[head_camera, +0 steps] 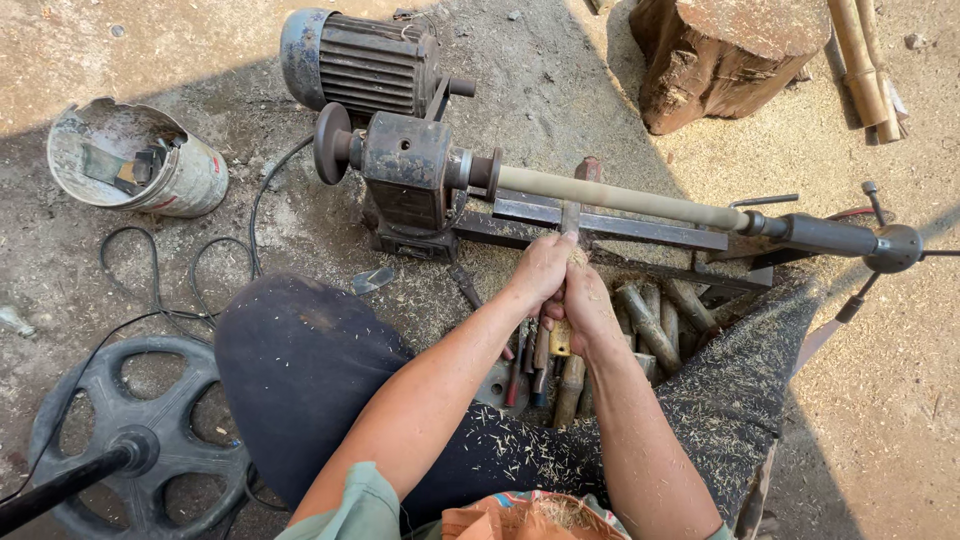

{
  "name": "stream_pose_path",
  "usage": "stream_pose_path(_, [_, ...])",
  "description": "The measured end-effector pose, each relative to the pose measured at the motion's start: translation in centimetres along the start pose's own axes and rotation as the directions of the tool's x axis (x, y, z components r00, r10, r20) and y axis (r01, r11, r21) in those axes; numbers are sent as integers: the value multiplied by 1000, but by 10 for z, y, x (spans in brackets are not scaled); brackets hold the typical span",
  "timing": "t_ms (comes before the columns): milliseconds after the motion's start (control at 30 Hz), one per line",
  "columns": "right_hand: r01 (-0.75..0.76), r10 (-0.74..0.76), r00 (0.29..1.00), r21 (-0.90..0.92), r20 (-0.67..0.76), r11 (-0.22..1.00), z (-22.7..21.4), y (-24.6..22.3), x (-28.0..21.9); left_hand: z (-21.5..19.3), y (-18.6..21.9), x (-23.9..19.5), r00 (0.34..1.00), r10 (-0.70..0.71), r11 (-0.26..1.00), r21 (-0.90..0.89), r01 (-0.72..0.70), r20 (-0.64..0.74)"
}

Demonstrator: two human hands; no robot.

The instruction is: The person operates a wood lathe to shape a cylindrical wooden rod. They use a chisel to shave the spinning wood, then sand the surface with sandpaper. The person removes the finished rod, inspects it, and mounts a new piece of wood onto the lathe to begin shaping it.

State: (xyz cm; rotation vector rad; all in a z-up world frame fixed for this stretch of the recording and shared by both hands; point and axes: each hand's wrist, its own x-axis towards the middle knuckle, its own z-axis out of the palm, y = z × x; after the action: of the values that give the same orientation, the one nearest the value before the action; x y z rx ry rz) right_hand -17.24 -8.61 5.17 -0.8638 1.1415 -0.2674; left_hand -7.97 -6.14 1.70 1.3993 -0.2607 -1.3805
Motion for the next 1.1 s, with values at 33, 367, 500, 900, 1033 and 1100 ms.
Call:
stream_pose_path(33, [-5, 5, 1000, -7, -7, 1000, 3, 1, 1, -3, -1, 0, 1000, -15, 1000, -13, 15, -5])
stream_pose_path(367, [-1, 1, 1000, -29, 1, 1000, 31, 10, 5, -33, -6, 2, 999, -30, 1000, 9, 30, -30])
stream_pose_path(500, [0, 1, 999, -42, 41, 999, 45, 10, 3, -45, 0, -2, 999, -3, 1000, -21, 2, -42])
stream_pose_path(900, [-33, 28, 998, 107, 49, 994, 75, 37, 20, -75, 12, -14, 1000, 3, 995, -96, -5, -27])
stream_pose_path(1033, [-48, 48, 999, 71, 14, 996, 81, 38, 21, -83, 22, -23, 999, -37, 999, -34, 36, -34])
stream_pose_path(1100, [-37, 36, 999, 61, 10, 997, 84, 36, 19, -85, 27, -26, 996, -70, 998, -6, 70, -52])
